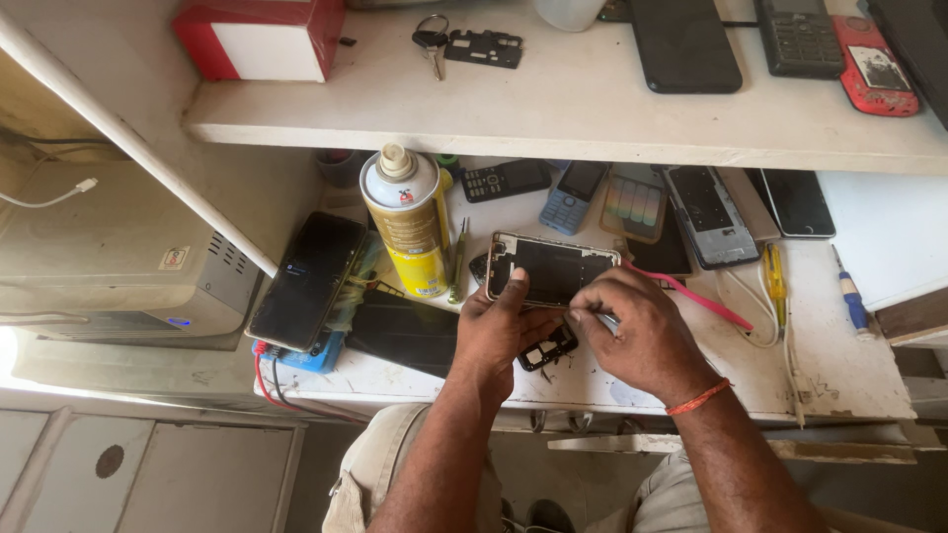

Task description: The person repairs a disassembled smartphone on a cluttered workbench, using a screwdriver to work on the exposed internal board. They then press the display and back cover onto the phone body, press the edges to close it, and handle the reassembled phone.

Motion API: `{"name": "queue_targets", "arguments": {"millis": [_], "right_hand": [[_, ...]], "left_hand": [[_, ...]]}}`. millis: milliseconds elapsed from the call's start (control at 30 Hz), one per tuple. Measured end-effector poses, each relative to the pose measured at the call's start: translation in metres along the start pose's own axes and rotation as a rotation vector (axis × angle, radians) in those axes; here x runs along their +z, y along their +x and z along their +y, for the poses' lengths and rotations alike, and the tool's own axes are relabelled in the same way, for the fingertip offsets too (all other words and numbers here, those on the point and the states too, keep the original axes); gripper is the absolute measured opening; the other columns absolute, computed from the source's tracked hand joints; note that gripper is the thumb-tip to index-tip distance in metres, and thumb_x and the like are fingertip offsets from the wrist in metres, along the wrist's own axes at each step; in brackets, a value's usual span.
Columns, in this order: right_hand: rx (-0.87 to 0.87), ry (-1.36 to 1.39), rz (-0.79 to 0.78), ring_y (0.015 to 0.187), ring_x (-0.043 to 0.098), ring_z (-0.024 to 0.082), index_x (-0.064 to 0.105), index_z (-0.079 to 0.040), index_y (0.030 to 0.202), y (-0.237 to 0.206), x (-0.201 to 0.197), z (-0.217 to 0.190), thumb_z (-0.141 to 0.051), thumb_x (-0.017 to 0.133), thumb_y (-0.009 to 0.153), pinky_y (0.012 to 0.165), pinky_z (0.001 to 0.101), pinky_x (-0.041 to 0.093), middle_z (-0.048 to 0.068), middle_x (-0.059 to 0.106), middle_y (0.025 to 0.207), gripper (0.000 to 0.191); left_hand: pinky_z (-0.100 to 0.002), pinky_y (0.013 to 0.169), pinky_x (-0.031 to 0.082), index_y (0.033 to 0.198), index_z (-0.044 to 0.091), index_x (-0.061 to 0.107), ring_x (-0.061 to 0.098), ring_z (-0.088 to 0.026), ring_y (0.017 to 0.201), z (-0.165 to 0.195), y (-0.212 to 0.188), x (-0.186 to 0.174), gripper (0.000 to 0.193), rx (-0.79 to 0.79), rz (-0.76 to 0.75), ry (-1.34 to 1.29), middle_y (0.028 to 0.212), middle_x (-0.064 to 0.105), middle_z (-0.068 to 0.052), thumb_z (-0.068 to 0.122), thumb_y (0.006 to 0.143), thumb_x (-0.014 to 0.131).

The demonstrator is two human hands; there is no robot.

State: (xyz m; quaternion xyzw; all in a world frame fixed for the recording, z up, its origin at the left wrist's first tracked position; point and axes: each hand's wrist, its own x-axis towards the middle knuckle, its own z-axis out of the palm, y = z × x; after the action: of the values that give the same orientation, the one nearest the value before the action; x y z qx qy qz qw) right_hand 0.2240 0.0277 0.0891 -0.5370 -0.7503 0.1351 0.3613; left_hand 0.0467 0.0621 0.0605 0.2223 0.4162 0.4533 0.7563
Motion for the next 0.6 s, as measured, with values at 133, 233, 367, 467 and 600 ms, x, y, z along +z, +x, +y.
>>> {"name": "queue_targets", "arguments": {"millis": [133, 233, 367, 467, 600], "right_hand": [[0.06, 0.089, 0.024, 0.079, 0.072, 0.016, 0.07, -0.005, 0.091, -0.002, -0.001, 0.003, -0.006, 0.076, 0.086, 0.07, 0.0292, 0.057, 0.004, 0.074, 0.086, 0.007], [0.095, 0.136, 0.021, 0.075, 0.072, 0.012, 0.073, -0.005, 0.09, -0.004, -0.001, 0.006, -0.007, 0.077, 0.087, 0.067, 0.0266, 0.057, 0.003, 0.076, 0.084, 0.005], [0.083, 0.163, 0.023, 0.077, 0.072, 0.008, 0.075, -0.005, 0.089, -0.005, -0.001, 0.012, -0.007, 0.078, 0.085, 0.067, 0.0249, 0.058, 0.002, 0.078, 0.086, 0.005], [0.154, 0.199, 0.014, 0.076, 0.072, 0.007, 0.076, -0.006, 0.087, -0.006, 0.0, 0.015, -0.007, 0.079, 0.085, 0.066, 0.0242, 0.06, 0.001, 0.079, 0.085, 0.004], [0.163, 0.192, 0.073, 0.077, 0.071, 0.007, 0.077, -0.006, 0.096, -0.006, 0.002, 0.017, -0.008, 0.081, 0.083, 0.069, 0.0237, 0.059, 0.002, 0.078, 0.086, 0.014]], "left_hand": [[-0.045, 0.092, 0.062, 0.118, 0.004, 0.064, 0.077, -0.029, 0.099, -0.001, 0.002, -0.001, 0.034, -0.003, 0.014, 0.011, 0.106, 0.077, -0.018, 0.033, 0.099, 0.061], [-0.045, 0.093, 0.062, 0.118, 0.005, 0.065, 0.077, -0.029, 0.099, -0.002, 0.003, -0.003, 0.035, 0.004, 0.006, 0.009, 0.106, 0.077, -0.018, 0.034, 0.098, 0.061], [-0.044, 0.092, 0.062, 0.117, 0.006, 0.065, 0.077, -0.028, 0.099, -0.004, 0.005, -0.004, 0.035, 0.015, 0.0, 0.007, 0.106, 0.077, -0.017, 0.035, 0.097, 0.063], [-0.043, 0.09, 0.061, 0.117, 0.007, 0.067, 0.075, -0.027, 0.097, -0.005, 0.005, -0.004, 0.036, 0.025, -0.01, 0.026, 0.104, 0.077, -0.016, 0.036, 0.098, 0.063], [-0.041, 0.09, 0.06, 0.117, 0.008, 0.068, 0.075, -0.024, 0.098, -0.003, 0.003, -0.003, 0.035, 0.043, -0.04, 0.06, 0.105, 0.078, -0.012, 0.038, 0.098, 0.062]]}}
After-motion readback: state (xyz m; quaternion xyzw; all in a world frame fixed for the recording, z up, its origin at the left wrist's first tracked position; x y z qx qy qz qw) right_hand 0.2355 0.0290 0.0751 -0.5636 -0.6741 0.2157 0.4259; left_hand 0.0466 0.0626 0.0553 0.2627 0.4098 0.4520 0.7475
